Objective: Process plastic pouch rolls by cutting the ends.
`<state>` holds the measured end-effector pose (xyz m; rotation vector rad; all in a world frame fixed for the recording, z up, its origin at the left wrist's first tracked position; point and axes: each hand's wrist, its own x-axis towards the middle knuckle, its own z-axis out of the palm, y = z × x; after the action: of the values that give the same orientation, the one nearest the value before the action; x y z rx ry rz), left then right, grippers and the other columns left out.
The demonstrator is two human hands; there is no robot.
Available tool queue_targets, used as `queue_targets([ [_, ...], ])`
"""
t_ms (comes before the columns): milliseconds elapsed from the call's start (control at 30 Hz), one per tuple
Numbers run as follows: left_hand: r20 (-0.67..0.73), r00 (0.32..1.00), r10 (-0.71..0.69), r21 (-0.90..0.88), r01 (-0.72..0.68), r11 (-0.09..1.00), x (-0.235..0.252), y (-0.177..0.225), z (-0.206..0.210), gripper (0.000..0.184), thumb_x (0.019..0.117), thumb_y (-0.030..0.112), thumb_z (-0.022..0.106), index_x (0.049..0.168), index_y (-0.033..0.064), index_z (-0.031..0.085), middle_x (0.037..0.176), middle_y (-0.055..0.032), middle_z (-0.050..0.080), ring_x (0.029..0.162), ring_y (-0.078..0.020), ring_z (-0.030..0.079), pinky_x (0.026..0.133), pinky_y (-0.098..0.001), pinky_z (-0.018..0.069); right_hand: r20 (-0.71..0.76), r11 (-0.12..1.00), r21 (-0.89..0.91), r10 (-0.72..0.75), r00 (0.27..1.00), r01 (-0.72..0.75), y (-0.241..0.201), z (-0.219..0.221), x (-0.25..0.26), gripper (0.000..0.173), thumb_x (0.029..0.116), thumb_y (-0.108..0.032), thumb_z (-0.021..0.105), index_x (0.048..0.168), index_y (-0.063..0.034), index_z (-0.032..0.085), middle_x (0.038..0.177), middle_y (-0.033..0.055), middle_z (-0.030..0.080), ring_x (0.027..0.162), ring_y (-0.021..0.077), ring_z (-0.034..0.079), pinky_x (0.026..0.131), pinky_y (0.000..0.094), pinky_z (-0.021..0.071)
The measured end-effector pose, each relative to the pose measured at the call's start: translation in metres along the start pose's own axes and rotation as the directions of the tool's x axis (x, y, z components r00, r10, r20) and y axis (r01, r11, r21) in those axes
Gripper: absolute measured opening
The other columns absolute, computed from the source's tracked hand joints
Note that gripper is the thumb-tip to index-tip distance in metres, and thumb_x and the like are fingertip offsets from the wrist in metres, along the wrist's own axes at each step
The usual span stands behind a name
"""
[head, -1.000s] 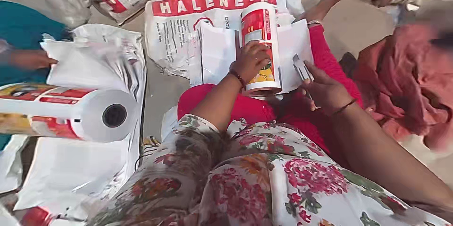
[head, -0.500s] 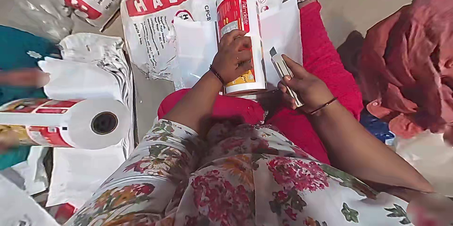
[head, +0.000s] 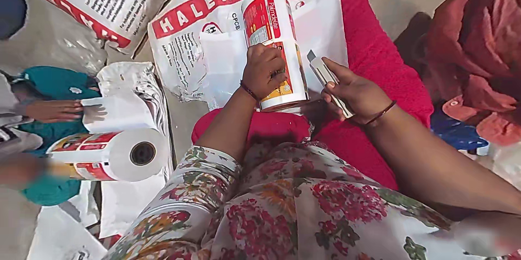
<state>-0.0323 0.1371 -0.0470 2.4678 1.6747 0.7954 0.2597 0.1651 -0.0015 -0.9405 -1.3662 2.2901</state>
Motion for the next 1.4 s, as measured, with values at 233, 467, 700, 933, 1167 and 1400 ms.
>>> queue_targets([
  [233,0.01,1.0,-0.009,0.045,0.009,0.999,-0.002,0.001,-0.002,0.058,0.1034,0.055,0.036,0.083,0.0122,0.07,0.103,-0.0129,0.069,0.112,-0.0374,0.058,0.102,-0.0569,0.0381,-0.009,0.999,-0.043,0.023,1.0,-0.023,0.002,0.0,0.005,0.064,0.1081,-0.012,0.042,0.165,-0.0299,0.018,0.08,0.0056,0.055,0.047,0.0113,0.05,0.039,0.0247,0.0462],
  [467,0.012,1.0,0.011,0.01,-0.011,1.0,-0.003,0.0,0.0,0.063,0.105,0.053,0.032,0.078,0.0097,0.069,0.106,-0.0151,0.069,0.111,-0.038,0.06,0.101,-0.0583,0.0397,-0.057,0.994,-0.092,0.06,0.997,-0.065,0.004,0.002,0.007,0.064,0.1082,-0.014,0.042,0.165,-0.0311,0.018,0.082,0.0063,0.057,0.048,0.0116,0.05,0.039,0.0254,0.0458],
  [700,0.032,0.977,-0.209,0.029,0.208,0.978,0.003,0.022,-0.005,0.044,0.0998,0.036,0.061,0.073,0.0011,0.064,0.082,-0.0162,0.066,0.087,-0.0315,0.067,0.088,-0.0496,0.0533,-0.08,0.99,-0.101,0.095,0.992,-0.103,0.005,0.003,0.014,0.064,0.1092,-0.014,0.043,0.165,-0.0321,0.018,0.083,0.0066,0.056,0.049,0.0125,0.051,0.04,0.0268,0.0466],
  [933,0.126,0.612,-0.781,0.104,0.775,0.624,0.021,0.049,-0.032,0.056,0.0907,0.047,0.076,0.119,0.0003,0.066,0.135,-0.0237,0.054,0.12,-0.039,0.06,0.1,-0.0533,0.053,-0.115,0.983,-0.123,0.121,0.986,-0.135,0.008,0.004,0.017,0.062,0.1106,-0.02,0.044,0.165,-0.0362,0.019,0.082,0.007,0.057,0.048,0.0132,0.05,0.041,0.0275,0.0459],
  [1167,0.231,0.594,-0.771,0.029,0.788,0.615,0.009,0.019,-0.061,0.037,0.103,0.031,0.063,0.108,-0.005,0.069,0.126,-0.0243,0.066,0.122,-0.0386,0.062,0.105,-0.0597,0.0462,-0.154,0.977,-0.145,0.136,0.979,-0.158,0.01,0.007,0.021,0.061,0.1112,-0.018,0.042,0.165,-0.0342,0.018,0.08,0.0064,0.056,0.048,0.0132,0.05,0.042,0.0277,0.0457],
  [1400,0.247,0.519,-0.818,-0.05,0.85,0.524,-0.007,-0.008,-0.08,0.033,0.101,0.028,0.066,0.115,-0.0005,0.071,0.116,-0.0218,0.07,0.117,-0.0373,0.064,0.104,-0.0613,0.0456,-0.212,0.97,-0.163,0.146,0.966,-0.182,0.007,0.012,0.019,0.059,0.1124,-0.021,0.04,0.165,-0.035,0.017,0.08,0.0059,0.056,0.048,0.0111,0.049,0.043,0.0249,0.0444],
])
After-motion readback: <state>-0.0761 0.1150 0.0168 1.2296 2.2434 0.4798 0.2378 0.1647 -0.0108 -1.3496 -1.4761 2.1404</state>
